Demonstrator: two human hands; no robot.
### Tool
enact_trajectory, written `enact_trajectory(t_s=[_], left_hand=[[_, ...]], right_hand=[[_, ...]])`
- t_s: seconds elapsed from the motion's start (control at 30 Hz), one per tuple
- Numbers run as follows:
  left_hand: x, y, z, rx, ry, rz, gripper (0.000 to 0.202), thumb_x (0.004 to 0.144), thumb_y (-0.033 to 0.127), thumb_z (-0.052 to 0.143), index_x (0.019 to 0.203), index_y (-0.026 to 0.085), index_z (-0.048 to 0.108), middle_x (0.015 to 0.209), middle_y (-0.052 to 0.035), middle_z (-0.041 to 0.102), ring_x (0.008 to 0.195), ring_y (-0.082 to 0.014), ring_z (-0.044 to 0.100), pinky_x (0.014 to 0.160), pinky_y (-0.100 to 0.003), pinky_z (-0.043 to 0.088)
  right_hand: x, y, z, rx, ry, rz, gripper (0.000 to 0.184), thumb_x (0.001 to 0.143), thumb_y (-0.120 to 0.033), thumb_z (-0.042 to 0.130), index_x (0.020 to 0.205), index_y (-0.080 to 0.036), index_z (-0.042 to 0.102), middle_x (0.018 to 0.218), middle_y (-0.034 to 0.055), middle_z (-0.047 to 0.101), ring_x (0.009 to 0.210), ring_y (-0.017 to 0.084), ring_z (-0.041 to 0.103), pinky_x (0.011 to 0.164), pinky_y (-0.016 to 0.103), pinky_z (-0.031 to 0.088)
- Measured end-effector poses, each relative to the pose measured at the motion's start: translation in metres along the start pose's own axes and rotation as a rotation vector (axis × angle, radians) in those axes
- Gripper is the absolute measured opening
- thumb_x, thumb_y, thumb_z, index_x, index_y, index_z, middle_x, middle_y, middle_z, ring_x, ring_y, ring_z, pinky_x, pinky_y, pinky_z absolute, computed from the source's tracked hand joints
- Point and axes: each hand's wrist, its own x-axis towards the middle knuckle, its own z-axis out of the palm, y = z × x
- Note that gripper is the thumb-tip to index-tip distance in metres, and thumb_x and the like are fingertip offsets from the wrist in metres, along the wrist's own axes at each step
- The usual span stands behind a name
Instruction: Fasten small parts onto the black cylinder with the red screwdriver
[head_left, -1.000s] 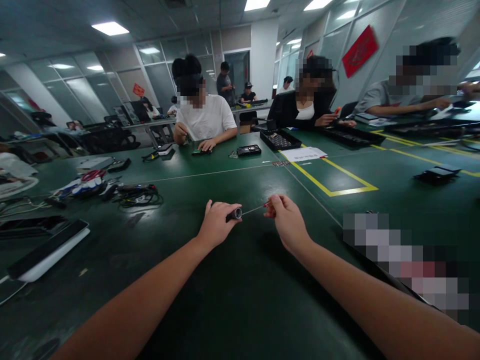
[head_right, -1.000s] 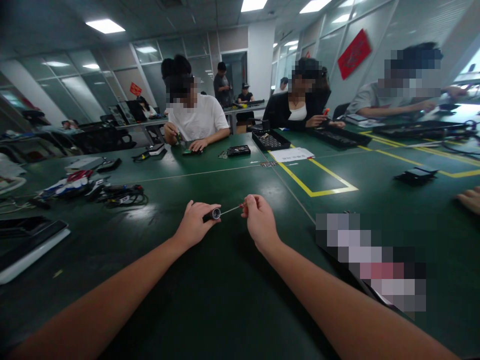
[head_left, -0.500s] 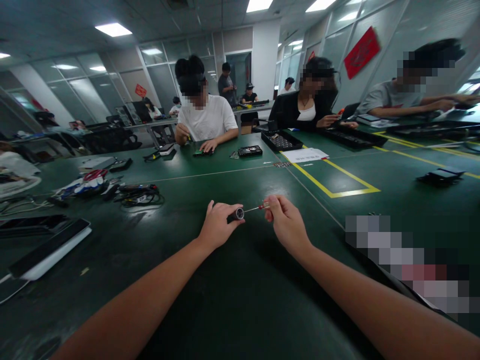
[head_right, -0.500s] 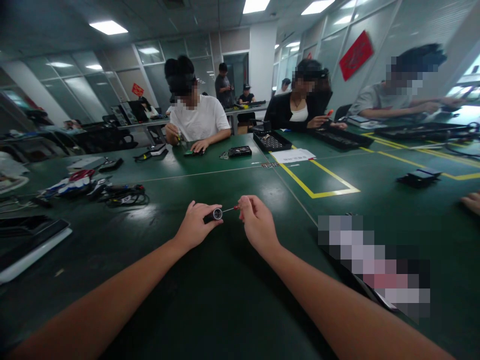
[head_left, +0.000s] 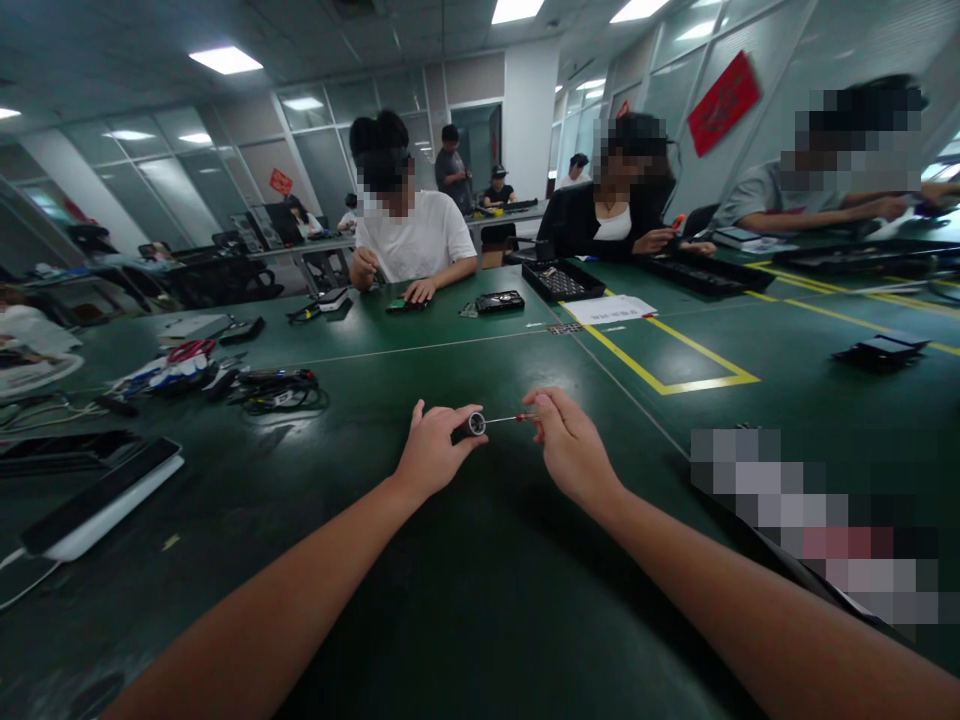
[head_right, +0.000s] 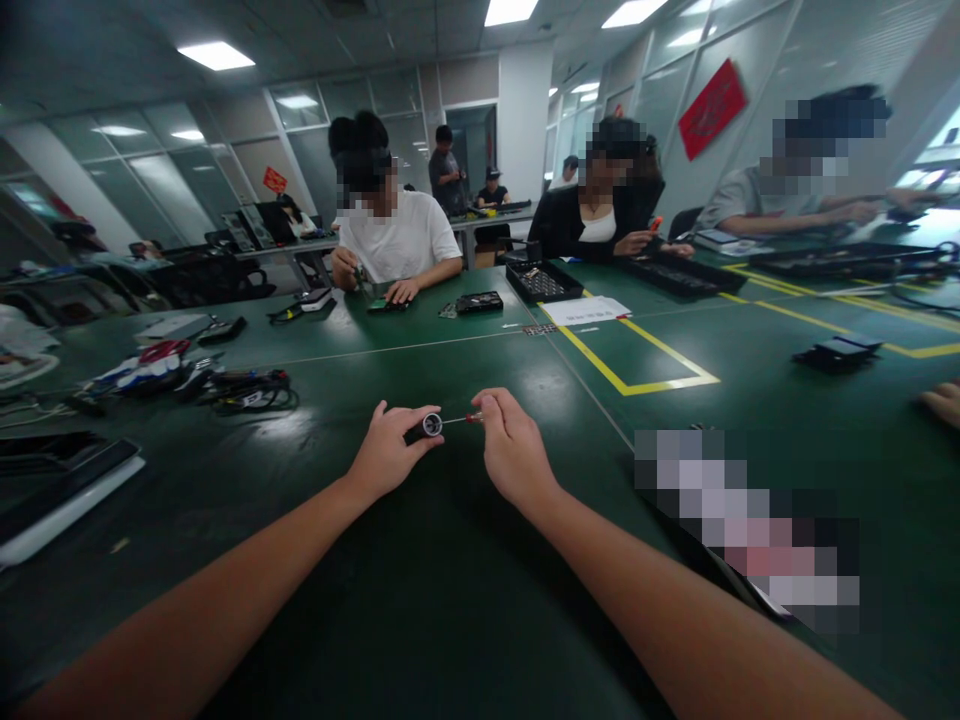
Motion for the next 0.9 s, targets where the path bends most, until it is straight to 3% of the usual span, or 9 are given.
enact_trajectory(t_s=[0.07, 0.17, 0.3, 0.37, 0.57, 0.9], left_hand=[[0.000, 0.001, 0.000, 0.002, -0.001, -0.004, 0.038, 0.092, 0.036, 0.071, 0.129, 0.032, 0.064, 0.119, -0.0022, 0.072, 0.116, -0.0257, 0.062, 0.122, -0.068, 0.013], [0.000, 0.003, -0.001, 0.007, -0.003, 0.003, 0.039, 0.092, 0.035, 0.071, 0.130, 0.032, 0.064, 0.120, -0.0022, 0.072, 0.116, -0.0255, 0.062, 0.122, -0.067, 0.016], [0.002, 0.004, -0.003, 0.023, 0.015, 0.086, 0.038, 0.092, 0.029, 0.071, 0.130, 0.030, 0.064, 0.120, -0.0020, 0.071, 0.115, -0.0239, 0.062, 0.120, -0.058, 0.028], [0.004, 0.003, -0.004, 0.026, 0.009, 0.089, 0.036, 0.092, 0.025, 0.071, 0.127, 0.027, 0.066, 0.117, -0.0030, 0.072, 0.112, -0.0237, 0.062, 0.114, -0.052, 0.038], [0.005, 0.001, -0.001, 0.004, -0.025, 0.093, 0.036, 0.090, 0.023, 0.073, 0.125, 0.025, 0.067, 0.114, -0.0038, 0.073, 0.107, -0.0243, 0.063, 0.101, -0.046, 0.046], [0.002, 0.007, -0.003, -0.087, -0.022, 0.036, 0.021, 0.091, 0.019, 0.067, 0.112, 0.019, 0.066, 0.114, -0.0065, 0.068, 0.108, -0.0235, 0.062, 0.099, -0.040, 0.050]], right_hand=[[0.001, 0.001, 0.001, 0.063, 0.018, 0.004, 0.021, 0.097, -0.042, 0.050, 0.103, -0.026, 0.062, 0.085, 0.0009, 0.067, 0.074, 0.020, 0.059, 0.070, 0.035, 0.045], [0.005, 0.003, 0.004, 0.253, 0.062, 0.070, 0.021, 0.090, -0.044, 0.061, 0.095, -0.023, 0.062, 0.084, 0.0016, 0.067, 0.075, 0.019, 0.060, 0.073, 0.035, 0.048], [0.014, 0.009, 0.005, 0.580, 0.093, 0.436, 0.028, 0.085, -0.047, 0.066, 0.076, -0.021, 0.062, 0.063, -0.0021, 0.054, 0.056, 0.014, 0.050, 0.061, 0.032, 0.049], [0.017, 0.012, 0.003, 0.609, 0.136, 0.508, 0.030, 0.085, -0.046, 0.067, 0.069, -0.021, 0.060, 0.057, -0.0037, 0.049, 0.051, 0.012, 0.044, 0.055, 0.030, 0.046], [0.015, 0.015, 0.004, 0.464, 0.161, 0.299, 0.030, 0.083, -0.051, 0.069, 0.075, -0.022, 0.063, 0.063, -0.0017, 0.057, 0.057, 0.015, 0.052, 0.057, 0.031, 0.048], [0.011, 0.006, 0.002, 0.329, 0.214, 0.169, 0.032, 0.092, -0.054, 0.058, 0.083, -0.023, 0.061, 0.064, -0.0027, 0.058, 0.057, 0.014, 0.053, 0.055, 0.029, 0.044]])
